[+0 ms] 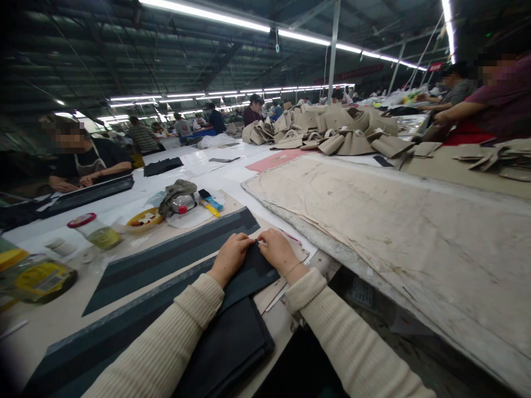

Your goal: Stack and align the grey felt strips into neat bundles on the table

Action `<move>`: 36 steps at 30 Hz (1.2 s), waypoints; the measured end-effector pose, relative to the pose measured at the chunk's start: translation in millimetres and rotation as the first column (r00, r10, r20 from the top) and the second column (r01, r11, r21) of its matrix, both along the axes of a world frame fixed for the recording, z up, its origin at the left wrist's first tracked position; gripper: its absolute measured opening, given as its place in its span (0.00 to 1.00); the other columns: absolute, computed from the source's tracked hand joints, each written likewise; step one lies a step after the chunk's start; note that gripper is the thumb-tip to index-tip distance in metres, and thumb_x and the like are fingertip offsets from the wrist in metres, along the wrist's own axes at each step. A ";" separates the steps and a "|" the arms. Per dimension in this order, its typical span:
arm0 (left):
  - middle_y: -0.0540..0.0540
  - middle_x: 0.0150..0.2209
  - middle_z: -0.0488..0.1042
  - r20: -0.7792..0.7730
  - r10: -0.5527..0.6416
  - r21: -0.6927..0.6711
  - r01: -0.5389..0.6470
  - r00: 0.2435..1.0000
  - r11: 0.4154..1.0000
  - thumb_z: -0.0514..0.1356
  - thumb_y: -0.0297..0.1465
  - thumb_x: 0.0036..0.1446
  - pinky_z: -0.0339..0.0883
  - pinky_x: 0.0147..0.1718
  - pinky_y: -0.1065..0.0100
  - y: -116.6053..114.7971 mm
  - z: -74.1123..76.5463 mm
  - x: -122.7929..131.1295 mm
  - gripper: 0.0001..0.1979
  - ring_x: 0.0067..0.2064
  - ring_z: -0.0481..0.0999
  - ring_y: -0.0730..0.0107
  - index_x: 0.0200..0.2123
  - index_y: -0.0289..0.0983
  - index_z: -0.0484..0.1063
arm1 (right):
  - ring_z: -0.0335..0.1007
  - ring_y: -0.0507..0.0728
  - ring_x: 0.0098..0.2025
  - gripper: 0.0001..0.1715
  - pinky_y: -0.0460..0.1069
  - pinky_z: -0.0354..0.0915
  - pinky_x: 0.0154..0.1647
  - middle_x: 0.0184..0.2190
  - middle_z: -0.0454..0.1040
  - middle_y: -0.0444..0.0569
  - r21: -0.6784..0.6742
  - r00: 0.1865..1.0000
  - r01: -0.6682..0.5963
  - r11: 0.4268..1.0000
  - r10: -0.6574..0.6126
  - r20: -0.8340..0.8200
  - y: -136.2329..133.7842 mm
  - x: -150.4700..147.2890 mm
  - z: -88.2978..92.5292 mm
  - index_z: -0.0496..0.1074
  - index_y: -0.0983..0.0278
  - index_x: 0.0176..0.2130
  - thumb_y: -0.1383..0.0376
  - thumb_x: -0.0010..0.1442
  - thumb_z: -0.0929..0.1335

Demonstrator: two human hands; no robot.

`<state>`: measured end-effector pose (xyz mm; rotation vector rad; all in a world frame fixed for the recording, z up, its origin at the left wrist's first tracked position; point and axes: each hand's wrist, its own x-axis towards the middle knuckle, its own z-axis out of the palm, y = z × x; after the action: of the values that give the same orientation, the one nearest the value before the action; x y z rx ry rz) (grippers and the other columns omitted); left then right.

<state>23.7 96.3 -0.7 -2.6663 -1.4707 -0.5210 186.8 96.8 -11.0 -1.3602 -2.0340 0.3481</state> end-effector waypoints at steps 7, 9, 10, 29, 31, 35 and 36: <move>0.45 0.40 0.70 -0.027 0.032 -0.062 -0.034 0.999 0.997 0.49 0.25 0.57 0.61 0.41 0.66 -2.8 4.8 1.8 0.15 0.41 0.64 0.65 0.43 0.40 0.71 | 0.59 0.53 0.50 0.30 0.51 0.56 0.54 0.47 0.66 0.54 0.080 0.968 -0.221 0.972 0.228 -0.103 2.0 -12.9 -1.2 0.61 0.68 0.51 0.78 0.47 0.59; 0.45 0.41 0.70 -0.028 0.039 -0.054 -0.040 0.999 0.998 0.49 0.25 0.57 0.61 0.41 0.66 -2.7 4.3 2.5 0.14 0.41 0.64 0.65 0.43 0.39 0.70 | 0.59 0.54 0.51 0.29 0.50 0.55 0.54 0.47 0.66 0.55 0.040 0.969 -0.241 0.970 0.243 -0.055 2.3 -15.1 -1.4 0.60 0.70 0.51 0.77 0.47 0.59; 0.45 0.40 0.70 -0.022 0.042 -0.047 -0.043 0.999 0.998 0.49 0.25 0.57 0.61 0.41 0.67 -2.4 3.9 2.7 0.14 0.41 0.64 0.66 0.42 0.39 0.71 | 0.59 0.54 0.51 0.29 0.50 0.55 0.54 0.47 0.66 0.55 0.021 0.971 -0.237 0.971 0.238 -0.024 2.2 -15.6 -1.3 0.60 0.70 0.51 0.77 0.48 0.59; 0.46 0.40 0.72 -0.014 -0.013 -0.101 0.012 1.000 0.995 0.49 0.23 0.56 0.62 0.43 0.69 -20.1 7.1 -50.1 0.15 0.41 0.68 0.68 0.42 0.40 0.72 | 0.63 0.55 0.43 0.19 0.49 0.57 0.46 0.40 0.68 0.53 0.020 0.853 -0.289 0.957 0.249 0.458 -4.2 -21.2 8.6 0.67 0.66 0.47 0.74 0.58 0.58; 0.45 0.40 0.71 -0.042 -0.023 -0.105 0.018 0.999 0.994 0.49 0.22 0.56 0.62 0.43 0.68 -20.6 8.7 -47.6 0.16 0.42 0.67 0.68 0.42 0.40 0.72 | 0.63 0.55 0.41 0.17 0.49 0.57 0.45 0.38 0.68 0.53 0.013 0.828 -0.290 0.957 0.244 0.506 -3.8 -23.4 10.7 0.69 0.66 0.45 0.72 0.59 0.58; 0.45 0.41 0.71 -0.064 -0.049 -0.135 0.040 0.997 0.990 0.48 0.22 0.55 0.62 0.44 0.68 -20.0 12.9 -49.5 0.17 0.42 0.67 0.68 0.43 0.40 0.71 | 0.65 0.57 0.38 0.16 0.49 0.58 0.40 0.36 0.69 0.54 0.006 0.776 -0.282 0.959 0.224 0.589 -4.9 -29.3 16.4 0.71 0.66 0.41 0.71 0.59 0.58; 0.45 0.41 0.71 -0.061 -0.055 -0.147 0.045 0.997 0.988 0.48 0.21 0.55 0.62 0.44 0.68 -20.2 13.6 -52.7 0.17 0.42 0.67 0.69 0.43 0.40 0.71 | 0.65 0.57 0.38 0.15 0.49 0.59 0.40 0.35 0.69 0.55 0.003 0.765 -0.284 0.959 0.225 0.603 -5.5 -30.3 17.9 0.71 0.67 0.40 0.71 0.59 0.58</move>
<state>-28.9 76.1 12.9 -2.8078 -1.4818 -0.3382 156.5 91.2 6.9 -1.2304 -2.7359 -0.0924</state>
